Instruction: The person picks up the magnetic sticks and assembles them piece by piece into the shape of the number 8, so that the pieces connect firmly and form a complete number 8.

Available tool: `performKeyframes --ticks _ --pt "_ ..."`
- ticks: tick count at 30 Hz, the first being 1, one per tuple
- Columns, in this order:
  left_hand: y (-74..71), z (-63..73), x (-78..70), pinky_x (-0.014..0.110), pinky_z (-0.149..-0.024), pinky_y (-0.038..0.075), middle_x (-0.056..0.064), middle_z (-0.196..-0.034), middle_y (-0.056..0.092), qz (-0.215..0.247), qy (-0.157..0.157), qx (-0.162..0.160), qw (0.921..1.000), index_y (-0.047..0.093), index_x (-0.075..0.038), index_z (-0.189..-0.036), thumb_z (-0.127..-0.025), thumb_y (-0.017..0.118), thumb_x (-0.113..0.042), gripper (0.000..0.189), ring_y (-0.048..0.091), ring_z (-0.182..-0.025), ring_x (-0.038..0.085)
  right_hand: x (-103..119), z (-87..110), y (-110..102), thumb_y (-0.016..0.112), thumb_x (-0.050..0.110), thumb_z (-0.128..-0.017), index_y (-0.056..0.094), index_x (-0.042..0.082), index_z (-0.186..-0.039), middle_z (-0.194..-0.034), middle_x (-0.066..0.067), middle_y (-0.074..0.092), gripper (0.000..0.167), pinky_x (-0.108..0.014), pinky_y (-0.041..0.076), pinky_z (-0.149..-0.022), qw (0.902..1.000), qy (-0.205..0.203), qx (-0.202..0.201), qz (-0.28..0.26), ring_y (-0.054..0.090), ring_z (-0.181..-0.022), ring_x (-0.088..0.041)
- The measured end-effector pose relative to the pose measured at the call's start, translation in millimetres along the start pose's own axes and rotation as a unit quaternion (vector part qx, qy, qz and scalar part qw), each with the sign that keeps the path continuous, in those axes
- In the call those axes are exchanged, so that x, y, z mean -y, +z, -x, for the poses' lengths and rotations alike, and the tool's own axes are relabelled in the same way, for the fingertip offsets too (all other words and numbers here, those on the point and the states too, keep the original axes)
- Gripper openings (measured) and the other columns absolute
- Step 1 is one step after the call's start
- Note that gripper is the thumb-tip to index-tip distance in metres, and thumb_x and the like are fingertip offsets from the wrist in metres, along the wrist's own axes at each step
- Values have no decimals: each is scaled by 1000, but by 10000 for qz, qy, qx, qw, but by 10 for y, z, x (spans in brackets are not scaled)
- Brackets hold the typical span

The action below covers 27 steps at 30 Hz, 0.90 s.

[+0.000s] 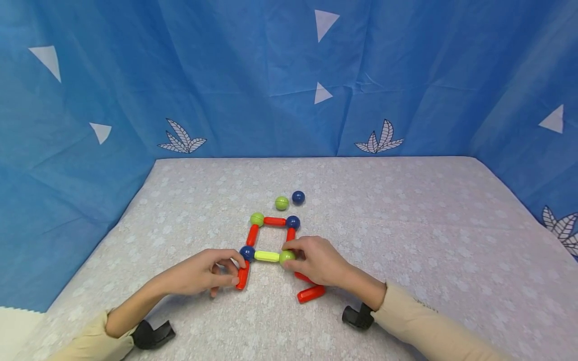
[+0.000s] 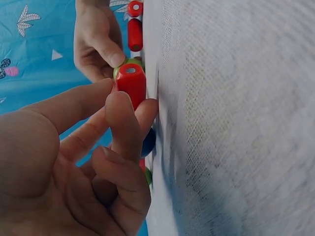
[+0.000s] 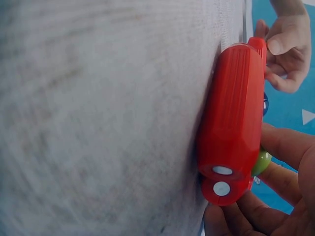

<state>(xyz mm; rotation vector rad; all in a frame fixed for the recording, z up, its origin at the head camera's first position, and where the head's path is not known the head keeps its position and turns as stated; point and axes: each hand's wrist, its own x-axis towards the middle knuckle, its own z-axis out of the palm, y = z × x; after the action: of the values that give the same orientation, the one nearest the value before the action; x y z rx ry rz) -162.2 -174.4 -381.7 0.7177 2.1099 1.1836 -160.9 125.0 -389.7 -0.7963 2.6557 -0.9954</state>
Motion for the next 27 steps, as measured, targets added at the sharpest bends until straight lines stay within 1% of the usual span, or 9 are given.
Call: performKeyframes --ticks 5,8,11,13,17,22,27 --pt "-21 -1 -7 36 -55 54 2 -99 67 2 -18 -17 10000 63 -14 -122 -97 65 -17 25 62 -60 23 -2 3 -1 74 25 -91 71 9 -118 -88 12 61 32 -26 45 -63 10000 16 -4 14 51 -73 -8" --pt "-20 -7 -15 35 -55 54 1 -100 66 -86 -39 29 10000 63 -14 -125 -97 66 -20 29 61 -58 23 -2 4 -1 74 25 -91 71 9 -118 -88 12 61 32 -26 46 -64 10000 27 1 15 52 -74 -8" --pt "-11 -16 -24 33 -55 52 -1 -96 66 -263 -76 81 9996 64 -15 -128 -96 67 -24 33 60 -55 22 -2 4 -2 74 24 -91 71 9 -118 -88 11 61 32 -26 46 -65 10000 31 4 22 52 -74 -8" --pt "-8 -19 -24 31 -54 50 -3 -96 66 -386 -108 79 9992 66 -17 -126 -96 67 -25 31 58 -53 20 1 1 -2 74 24 -91 71 9 -118 -88 12 61 32 -26 46 -65 10000 35 2 44 52 -74 -8" --pt "-7 -28 -18 29 -52 48 -6 -98 66 -527 -72 2 9986 68 -18 -121 -95 67 -22 26 55 -50 18 8 -5 -1 74 25 -91 71 10 -119 -88 11 61 32 -26 46 -65 10000 37 0 77 52 -75 -9" --pt "3 -37 -16 28 -50 48 -4 -89 65 -602 21 -5 9982 68 -18 -120 -95 68 -20 25 52 -47 15 6 -2 -5 74 25 -91 71 9 -119 -88 11 61 32 -26 45 -64 10000 14 -7 80 51 -74 -8" --pt "11 -47 -12 28 -49 48 -5 -94 64 -612 86 -22 9981 68 -17 -117 -95 68 -19 23 52 -48 13 1 -1 -6 73 24 -91 71 9 -118 -88 12 61 32 -26 46 -64 10000 -14 -20 62 51 -74 -8"
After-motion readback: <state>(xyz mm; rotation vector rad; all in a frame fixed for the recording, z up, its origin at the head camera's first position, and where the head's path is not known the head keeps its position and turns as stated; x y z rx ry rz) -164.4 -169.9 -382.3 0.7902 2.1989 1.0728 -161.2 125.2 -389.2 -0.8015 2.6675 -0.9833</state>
